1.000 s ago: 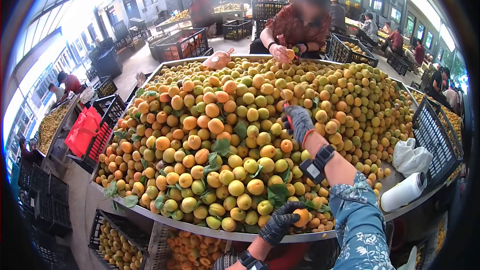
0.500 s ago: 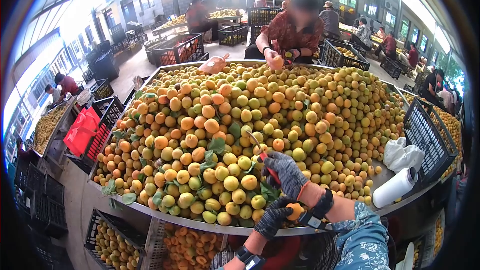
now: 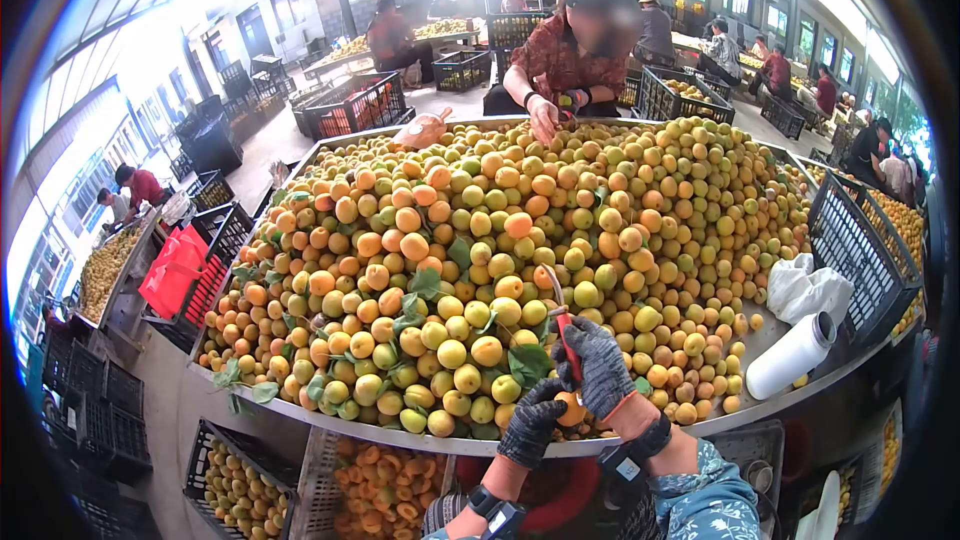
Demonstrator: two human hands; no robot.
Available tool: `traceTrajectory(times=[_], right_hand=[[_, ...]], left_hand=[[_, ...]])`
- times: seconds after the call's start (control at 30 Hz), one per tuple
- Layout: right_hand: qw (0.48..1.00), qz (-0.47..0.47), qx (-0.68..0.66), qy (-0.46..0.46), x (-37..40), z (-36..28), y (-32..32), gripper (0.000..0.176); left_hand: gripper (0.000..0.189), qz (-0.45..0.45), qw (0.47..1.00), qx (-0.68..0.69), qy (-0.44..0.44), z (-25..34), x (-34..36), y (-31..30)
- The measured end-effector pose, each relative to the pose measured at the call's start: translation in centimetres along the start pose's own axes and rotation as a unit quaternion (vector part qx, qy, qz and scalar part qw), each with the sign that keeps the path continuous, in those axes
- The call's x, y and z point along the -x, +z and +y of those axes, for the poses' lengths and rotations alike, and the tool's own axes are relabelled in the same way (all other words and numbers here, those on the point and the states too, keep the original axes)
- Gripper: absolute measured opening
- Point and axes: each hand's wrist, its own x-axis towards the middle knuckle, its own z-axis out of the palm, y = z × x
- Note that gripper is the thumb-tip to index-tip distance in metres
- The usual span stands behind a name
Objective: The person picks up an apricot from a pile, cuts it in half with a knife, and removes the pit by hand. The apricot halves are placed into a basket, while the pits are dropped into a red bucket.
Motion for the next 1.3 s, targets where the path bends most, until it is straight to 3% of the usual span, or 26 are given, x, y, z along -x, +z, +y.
traceTrajectory(times=[0.17, 0.2, 0.47, 0.53, 0.6, 0.77, 0.83, 0.87, 0.9, 0.93, 1.0, 1.1, 1.13, 1.17, 1.2, 1.23, 1.27, 1.3], right_hand=[[0.997, 0.043, 0.05, -0.029, -1.5, -1.3, -2.2, 0.023], [0.996, 0.061, 0.06, 0.013, -1.7, -2.9, -1.7, 0.022], [0.988, 0.122, 0.099, -0.01, -9.7, -8.2, -2.0, 0.021], [0.987, 0.128, 0.097, -0.011, -12.1, -8.7, -2.5, 0.021], [0.989, 0.131, 0.065, -0.022, -14.0, -8.9, -2.8, 0.01], [0.99, 0.127, 0.053, -0.029, -18.9, -9.3, -3.4, 0.006], [0.938, 0.069, 0.302, -0.152, -20.8, -9.2, -3.9, 0.005], [0.691, 0.02, 0.516, -0.507, -31.0, -5.6, -12.5, 0.024], [0.691, 0.021, 0.516, -0.506, -30.3, -5.8, -11.6, 0.024], [0.81, 0.036, 0.45, -0.375, -28.3, -6.7, -9.2, 0.023], [0.965, 0.107, 0.217, -0.102, -23.6, -9.2, -2.9, 0.022], [0.961, 0.115, 0.231, -0.096, -24.9, -8.5, -2.6, 0.021], [0.975, 0.155, 0.154, -0.051, -25.0, -8.6, -1.9, 0.02], [0.974, 0.155, 0.154, -0.051, -28.2, -7.2, -6.2, 0.02], [0.883, 0.076, 0.344, -0.31, -32.1, -6.0, -9.7, 0.021], [0.687, -0.011, 0.493, -0.533, -36.1, -4.2, -11.9, 0.021], [0.687, -0.011, 0.493, -0.533, -32.6, -5.8, -9.9, 0.021], [0.895, 0.082, 0.318, -0.302, -29.4, -7.1, -5.6, 0.022]], left_hand=[[0.043, -0.014, 1.0, -0.028, 0.0, 0.5, 0.2, 1.3], [0.043, -0.005, 0.999, -0.032, 0.003, 0.5, 0.3, 1.5], [0.044, 0.03, 0.998, -0.049, 0.036, 0.2, 0.4, 1.8], [0.044, 0.012, 0.999, -0.046, -0.009, 1.0, 0.6, 2.0], [0.044, 0.005, 0.999, -0.04, -0.019, 1.0, 0.5, 1.7], [0.047, 0.01, 0.999, -0.041, -0.015, 1.7, 0.5, 2.5], [0.047, 0.006, 0.999, -0.026, -0.036, 1.6, 0.4, 2.2], [0.048, -0.005, 0.999, -0.015, -0.038, 1.1, 0.1, 1.6], [0.048, -0.005, 0.999, -0.015, -0.039, 1.3, 0.1, 1.5], [0.045, -0.011, 0.999, -0.007, -0.052, 1.5, 0.1, 1.5], [0.043, -0.016, 0.997, 0.002, -0.077, 1.9, 0.0, 1.5], [0.044, -0.017, 0.996, 0.007, -0.086, 1.9, -0.2, 1.5], [0.044, -0.017, 0.996, 0.008, -0.086, 1.9, -0.2, 1.4], [0.045, -0.018, 0.996, 0.004, -0.092, 1.9, -0.2, 1.2], [0.045, -0.019, 0.995, -0.001, -0.097, 1.9, -0.2, 1.1], [0.045, -0.019, 0.995, -0.001, -0.098, 1.9, -0.2, 1.1], [0.046, -0.019, 0.995, 0.0, -0.098, 1.9, -0.3, 1.2], [0.047, -0.018, 0.995, 0.001, -0.098, 2.0, -0.3, 1.1]])
